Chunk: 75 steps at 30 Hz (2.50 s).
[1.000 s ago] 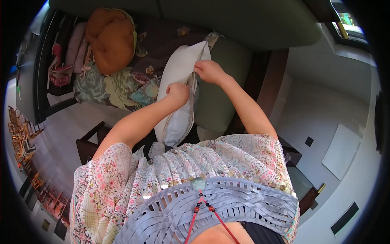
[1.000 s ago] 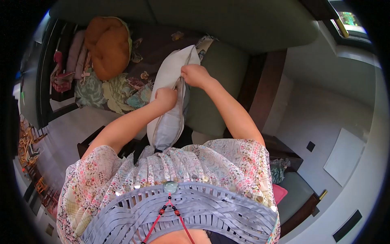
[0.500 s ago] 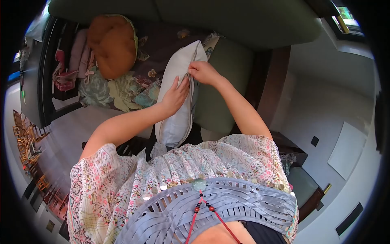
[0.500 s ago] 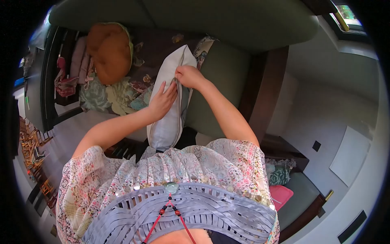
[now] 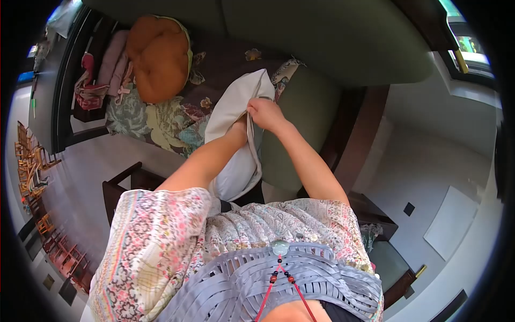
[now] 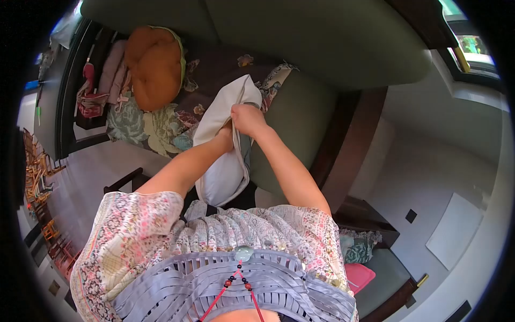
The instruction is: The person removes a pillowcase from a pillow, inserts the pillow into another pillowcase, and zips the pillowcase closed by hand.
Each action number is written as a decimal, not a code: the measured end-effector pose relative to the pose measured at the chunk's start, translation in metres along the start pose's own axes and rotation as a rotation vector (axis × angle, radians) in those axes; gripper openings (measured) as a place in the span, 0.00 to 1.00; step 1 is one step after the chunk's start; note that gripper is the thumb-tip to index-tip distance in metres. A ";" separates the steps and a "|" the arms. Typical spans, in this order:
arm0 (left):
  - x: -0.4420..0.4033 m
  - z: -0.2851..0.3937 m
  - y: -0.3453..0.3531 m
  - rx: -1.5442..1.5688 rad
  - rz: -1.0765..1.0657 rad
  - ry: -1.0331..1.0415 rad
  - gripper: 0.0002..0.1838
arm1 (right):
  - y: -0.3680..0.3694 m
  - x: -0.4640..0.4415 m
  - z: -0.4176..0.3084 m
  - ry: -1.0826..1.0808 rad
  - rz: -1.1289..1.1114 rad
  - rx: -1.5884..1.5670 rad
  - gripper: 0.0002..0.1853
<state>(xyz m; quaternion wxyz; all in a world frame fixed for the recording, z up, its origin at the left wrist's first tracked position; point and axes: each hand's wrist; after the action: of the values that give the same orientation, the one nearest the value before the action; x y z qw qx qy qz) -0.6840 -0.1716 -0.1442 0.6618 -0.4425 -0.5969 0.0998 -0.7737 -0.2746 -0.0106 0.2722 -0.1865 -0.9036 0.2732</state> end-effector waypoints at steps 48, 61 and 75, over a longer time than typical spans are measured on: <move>0.022 -0.096 -0.160 0.966 0.531 -0.318 0.14 | -0.034 0.012 0.000 -0.102 -0.224 0.311 0.06; 0.116 -0.020 -0.085 1.178 0.336 -0.238 0.19 | 0.028 0.062 0.031 0.370 0.224 -1.107 0.04; 0.129 -0.037 -0.073 1.275 0.317 -0.268 0.11 | 0.092 0.126 0.055 0.497 0.258 -0.329 0.12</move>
<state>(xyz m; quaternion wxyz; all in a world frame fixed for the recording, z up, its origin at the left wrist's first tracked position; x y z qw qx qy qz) -0.6459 -0.1469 0.0020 0.6911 -0.0310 -0.4260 0.5831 -0.8877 -0.1631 -0.0546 0.4139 -0.4022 -0.8103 0.1017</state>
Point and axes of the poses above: each hand's wrist, its own x-axis away from the middle knuckle, its own y-axis out of the palm, z = x × y, and after that the axes turned 10 degrees about -z, right-handed
